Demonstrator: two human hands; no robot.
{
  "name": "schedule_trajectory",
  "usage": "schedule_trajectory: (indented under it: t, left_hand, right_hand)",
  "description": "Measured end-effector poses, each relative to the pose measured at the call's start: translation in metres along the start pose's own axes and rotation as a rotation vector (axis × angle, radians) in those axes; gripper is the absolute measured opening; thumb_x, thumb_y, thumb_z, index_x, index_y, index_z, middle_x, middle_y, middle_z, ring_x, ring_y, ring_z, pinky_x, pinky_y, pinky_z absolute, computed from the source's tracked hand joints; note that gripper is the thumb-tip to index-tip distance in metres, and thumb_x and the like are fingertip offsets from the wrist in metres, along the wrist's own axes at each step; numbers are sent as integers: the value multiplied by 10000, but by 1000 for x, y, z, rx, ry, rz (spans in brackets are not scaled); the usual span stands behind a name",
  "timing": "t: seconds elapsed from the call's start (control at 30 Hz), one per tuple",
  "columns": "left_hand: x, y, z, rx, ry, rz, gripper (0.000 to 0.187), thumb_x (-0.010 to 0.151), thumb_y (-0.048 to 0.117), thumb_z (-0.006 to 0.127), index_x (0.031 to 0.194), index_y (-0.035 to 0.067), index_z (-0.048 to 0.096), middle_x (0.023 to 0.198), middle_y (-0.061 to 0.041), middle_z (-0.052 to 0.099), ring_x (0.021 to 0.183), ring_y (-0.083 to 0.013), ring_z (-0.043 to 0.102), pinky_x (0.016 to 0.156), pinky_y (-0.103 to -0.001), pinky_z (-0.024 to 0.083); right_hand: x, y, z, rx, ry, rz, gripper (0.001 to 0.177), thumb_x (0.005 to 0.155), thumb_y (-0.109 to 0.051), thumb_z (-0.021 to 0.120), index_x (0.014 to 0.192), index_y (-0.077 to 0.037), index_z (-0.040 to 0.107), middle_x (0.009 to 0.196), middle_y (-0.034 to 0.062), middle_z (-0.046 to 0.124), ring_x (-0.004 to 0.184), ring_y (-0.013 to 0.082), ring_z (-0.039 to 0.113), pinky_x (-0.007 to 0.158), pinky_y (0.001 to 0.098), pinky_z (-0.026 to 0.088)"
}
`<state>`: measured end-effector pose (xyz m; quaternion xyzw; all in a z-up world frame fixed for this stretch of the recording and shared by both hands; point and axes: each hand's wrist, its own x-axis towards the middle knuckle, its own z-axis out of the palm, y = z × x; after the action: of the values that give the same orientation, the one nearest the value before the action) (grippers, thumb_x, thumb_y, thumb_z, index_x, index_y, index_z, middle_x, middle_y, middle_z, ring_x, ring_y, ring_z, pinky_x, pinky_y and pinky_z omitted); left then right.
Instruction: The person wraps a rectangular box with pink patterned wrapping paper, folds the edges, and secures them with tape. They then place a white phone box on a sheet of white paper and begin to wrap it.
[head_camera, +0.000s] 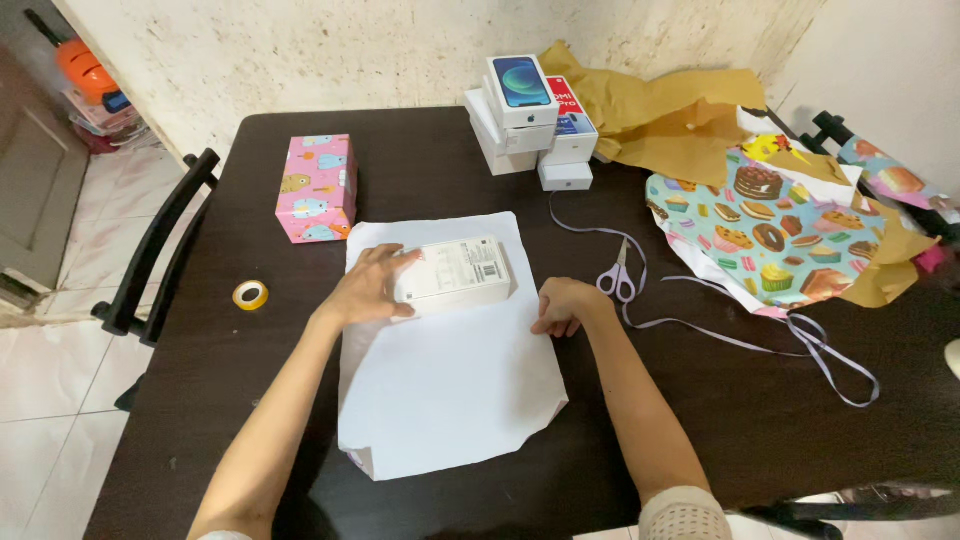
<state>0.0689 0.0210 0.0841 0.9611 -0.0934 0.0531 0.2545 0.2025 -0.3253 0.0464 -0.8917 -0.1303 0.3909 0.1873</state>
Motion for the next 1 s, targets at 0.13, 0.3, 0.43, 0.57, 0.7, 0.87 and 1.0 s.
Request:
schedule_trajectory:
  t: [0.13, 0.3, 0.43, 0.57, 0.7, 0.87, 1.0]
  left_hand:
    - [-9, -29, 12, -177, 148, -15, 1324, 551, 410, 909, 1589, 53, 168, 1624, -251, 210, 1494, -395, 204, 1179, -478, 258]
    - [-33, -50, 45, 113, 135, -86, 1213, 808, 637, 692, 1582, -96, 112, 1629, -225, 233, 1539, -309, 181, 1248, -478, 120]
    - [-52, -54, 56, 318, 66, -63, 964, 965, 631, 512, 1564, -55, 195, 1658, -224, 189, 1562, -321, 129, 1246, -476, 116]
    - [-81, -42, 48, 372, 71, -32, 916, 969, 596, 510, 1559, -40, 215, 1661, -220, 181, 1551, -329, 121, 1228, -487, 113]
    - [-93, -26, 23, 205, -53, -148, 1098, 863, 661, 641, 1569, -19, 146, 1652, -211, 175, 1562, -316, 98, 1241, -496, 73]
    - [-73, -8, 4, 33, -4, -106, 1365, 686, 577, 885, 1547, -40, 23, 1594, -299, 210, 1521, -382, 147, 1233, -494, 100]
    - [-63, -4, 13, -266, 153, -65, 1325, 682, 398, 880, 1580, -51, 16, 1521, -275, 406, 1446, -378, 374, 1197, -447, 309]
  right_hand:
    - [-1, 1, -1, 18, -3, -7, 301, 781, -214, 885, 893, -5, 701, 847, 112, 777, 760, 198, 757, 681, 383, 656]
    - [-15, -5, -1, 17, -22, -9, 290, 788, -208, 869, 901, 10, 713, 843, 120, 775, 756, 204, 760, 681, 384, 666]
    - [-32, -18, 5, -13, -72, 5, 303, 787, -190, 879, 901, 10, 682, 853, 130, 782, 766, 221, 774, 677, 376, 664]
    - [-45, -29, 7, -36, -139, -17, 293, 783, -191, 886, 892, 17, 709, 831, 112, 783, 758, 209, 774, 678, 359, 647]
    - [-49, -46, -3, -7, 254, -219, 320, 791, -190, 834, 1023, -6, 713, 953, 125, 799, 890, 244, 780, 811, 365, 616]
    - [-54, -73, -9, -116, 316, -753, 1142, 551, -11, 893, 1523, -43, 295, 1583, 204, 294, 1411, 328, 376, 1106, 359, 397]
    - [-52, -89, 3, -58, 200, -737, 1464, 503, -51, 962, 1582, -70, -27, 1631, 196, 191, 1509, 306, 251, 1224, 362, 249]
